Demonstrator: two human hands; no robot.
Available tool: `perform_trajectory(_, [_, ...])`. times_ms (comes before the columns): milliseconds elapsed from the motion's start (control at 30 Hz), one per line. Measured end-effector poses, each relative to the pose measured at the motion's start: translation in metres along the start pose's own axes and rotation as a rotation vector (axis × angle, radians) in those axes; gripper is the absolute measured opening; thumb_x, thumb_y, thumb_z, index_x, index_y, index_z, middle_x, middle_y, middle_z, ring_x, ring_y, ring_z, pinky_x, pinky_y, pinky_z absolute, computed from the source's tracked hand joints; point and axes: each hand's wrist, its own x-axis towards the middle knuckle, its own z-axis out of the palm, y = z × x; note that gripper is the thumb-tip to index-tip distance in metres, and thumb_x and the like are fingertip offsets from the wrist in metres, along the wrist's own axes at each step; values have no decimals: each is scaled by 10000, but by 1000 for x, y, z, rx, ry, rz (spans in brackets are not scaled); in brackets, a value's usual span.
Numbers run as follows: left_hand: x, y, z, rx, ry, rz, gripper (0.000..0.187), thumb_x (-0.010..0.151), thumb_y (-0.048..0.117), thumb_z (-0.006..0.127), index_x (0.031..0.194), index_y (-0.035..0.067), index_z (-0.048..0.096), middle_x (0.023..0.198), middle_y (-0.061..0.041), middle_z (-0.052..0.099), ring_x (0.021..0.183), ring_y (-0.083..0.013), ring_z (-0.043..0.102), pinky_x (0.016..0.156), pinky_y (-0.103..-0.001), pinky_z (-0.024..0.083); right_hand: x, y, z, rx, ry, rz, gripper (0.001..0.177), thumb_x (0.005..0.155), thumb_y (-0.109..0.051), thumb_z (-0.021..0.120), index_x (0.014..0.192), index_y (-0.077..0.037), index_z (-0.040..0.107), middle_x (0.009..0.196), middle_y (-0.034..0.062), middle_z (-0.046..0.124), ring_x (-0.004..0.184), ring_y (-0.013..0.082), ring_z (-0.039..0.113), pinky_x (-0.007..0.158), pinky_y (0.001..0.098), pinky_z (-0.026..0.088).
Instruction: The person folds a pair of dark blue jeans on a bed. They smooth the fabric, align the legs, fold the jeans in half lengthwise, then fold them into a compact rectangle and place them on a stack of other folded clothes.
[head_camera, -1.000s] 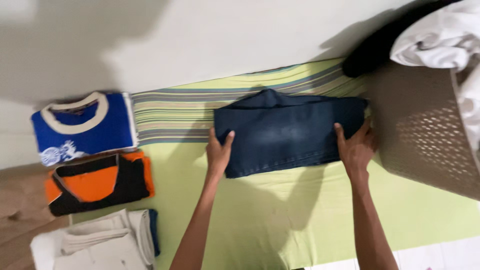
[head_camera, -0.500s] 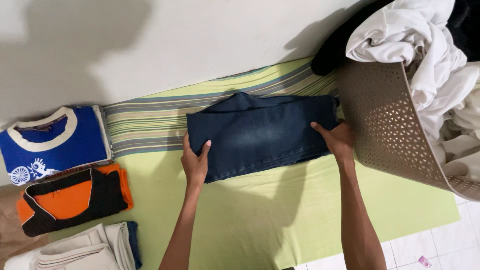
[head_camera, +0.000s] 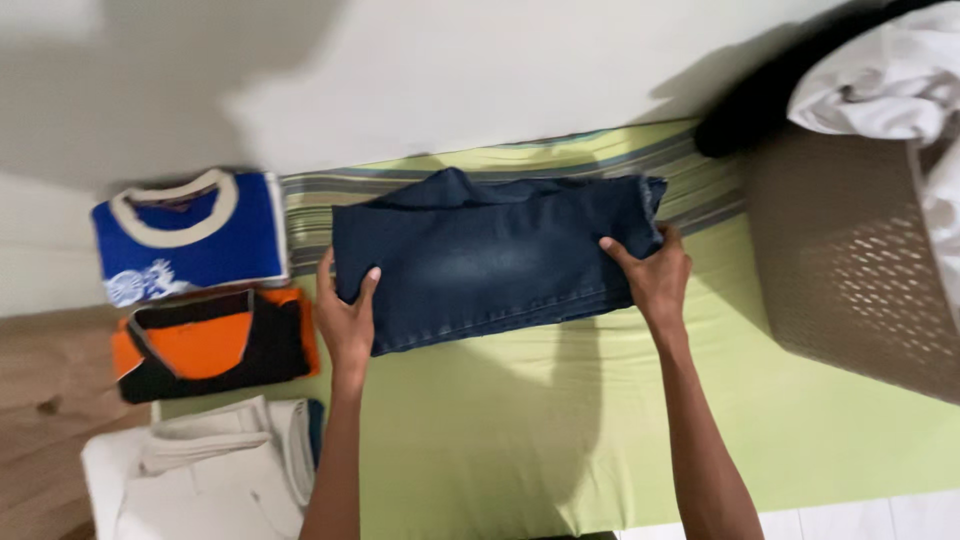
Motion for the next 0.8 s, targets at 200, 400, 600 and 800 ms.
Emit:
perform_trajectory(200, [-6, -22, -3, 447, -76, -368, 748, 915, 377, 760, 1554, 128, 462, 1454, -226, 540, 1347, -420, 523, 1116, -492, 433, -19, -30, 39, -238, -74, 161, 972, 729, -493, 914, 1421, 54, 506, 1236, 348, 617, 1166, 451, 596, 983, 544, 483])
perform_trajectory(400, [-14, -7, 34, 698, -209, 174, 609, 1043, 416, 554, 1601, 201, 441, 1663, -181, 268, 1540, -474, 229, 1220, -636, 238, -31, -41, 57, -434, -89, -408, 756, 1046, -403, 649, 1648, -54, 352, 1726, 217, 225, 1614, 400, 163, 1273, 651, 149])
perform_trajectory(600, [-14, -30, 50, 629, -257, 295, 630, 1032, 476, 528, 1594, 228, 389, 1687, -188, 219, 1537, -498, 174, 1200, -670, 190, -32, -49, 83, -510, -203, -417, 685, 1061, -523, 439, 1644, -182, 324, 1716, 156, 214, 1579, 393, 150, 1226, 665, 111])
perform_trajectory(800, [-20, -43, 50, 599, -283, 281, 590, 1071, 422, 495, 1617, 230, 382, 1704, -174, 228, 1560, -483, 173, 1230, -649, 185, -34, -46, 83, -532, -212, -416, 677, 1080, -498, 448, 1649, -153, 324, 1719, 176, 210, 1587, 405, 138, 1228, 673, 90])
